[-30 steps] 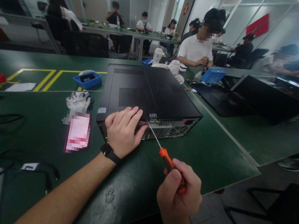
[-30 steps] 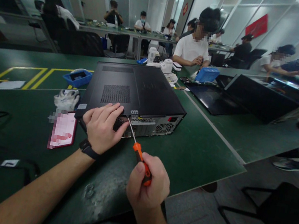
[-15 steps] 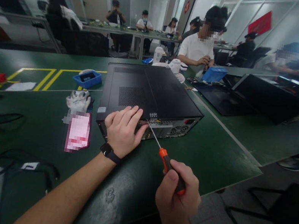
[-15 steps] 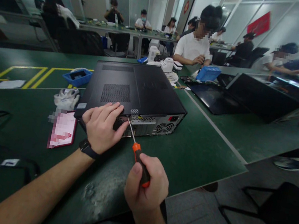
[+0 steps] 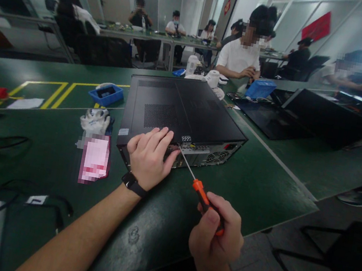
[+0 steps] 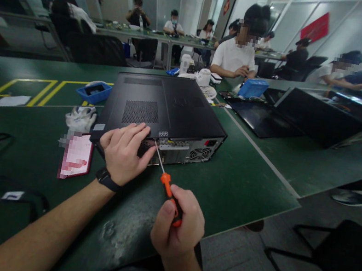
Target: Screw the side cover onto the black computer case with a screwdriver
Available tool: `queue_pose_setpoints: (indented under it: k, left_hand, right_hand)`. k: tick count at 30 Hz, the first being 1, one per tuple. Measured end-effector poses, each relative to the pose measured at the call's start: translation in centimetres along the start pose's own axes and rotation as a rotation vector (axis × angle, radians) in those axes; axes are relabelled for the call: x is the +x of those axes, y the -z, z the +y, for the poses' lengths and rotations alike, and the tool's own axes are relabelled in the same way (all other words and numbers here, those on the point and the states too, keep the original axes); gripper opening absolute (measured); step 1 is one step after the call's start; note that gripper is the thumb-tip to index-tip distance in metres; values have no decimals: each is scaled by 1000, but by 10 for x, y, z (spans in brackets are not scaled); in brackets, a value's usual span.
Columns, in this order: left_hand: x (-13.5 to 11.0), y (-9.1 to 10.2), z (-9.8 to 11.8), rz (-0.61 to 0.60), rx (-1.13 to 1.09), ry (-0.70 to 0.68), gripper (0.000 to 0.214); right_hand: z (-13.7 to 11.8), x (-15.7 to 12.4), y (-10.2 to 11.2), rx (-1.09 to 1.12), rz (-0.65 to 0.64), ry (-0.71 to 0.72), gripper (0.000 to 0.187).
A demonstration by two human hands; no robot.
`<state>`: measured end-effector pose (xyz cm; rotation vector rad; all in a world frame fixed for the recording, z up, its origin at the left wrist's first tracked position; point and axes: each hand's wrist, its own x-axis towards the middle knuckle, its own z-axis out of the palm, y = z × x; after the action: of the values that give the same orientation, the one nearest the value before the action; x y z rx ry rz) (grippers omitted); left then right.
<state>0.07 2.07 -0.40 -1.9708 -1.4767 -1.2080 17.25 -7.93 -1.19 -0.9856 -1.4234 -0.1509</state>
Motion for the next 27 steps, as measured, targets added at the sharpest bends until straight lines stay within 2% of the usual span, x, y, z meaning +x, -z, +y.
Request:
queue_pose_setpoints:
  k: [6, 13, 19, 23, 27]
  left_hand:
    - [1, 1, 0, 5, 8, -9, 46]
    - [1, 0, 0, 8, 22, -14, 46]
    - [0, -1, 0, -1, 17, -7, 46]
    - [1, 0, 0, 12, 26, -14, 45]
    - [0, 0, 1, -10, -12, 8, 48]
  right_hand:
    - [-1, 8, -2, 39, -1, 86, 40]
    - [0, 0, -2, -42, 14, 10, 29]
    - [-2, 10, -2, 91, -42, 93, 35]
    - [-5, 11, 0, 3, -11, 98, 36]
    - [-5, 5, 1, -60, 10, 35, 26]
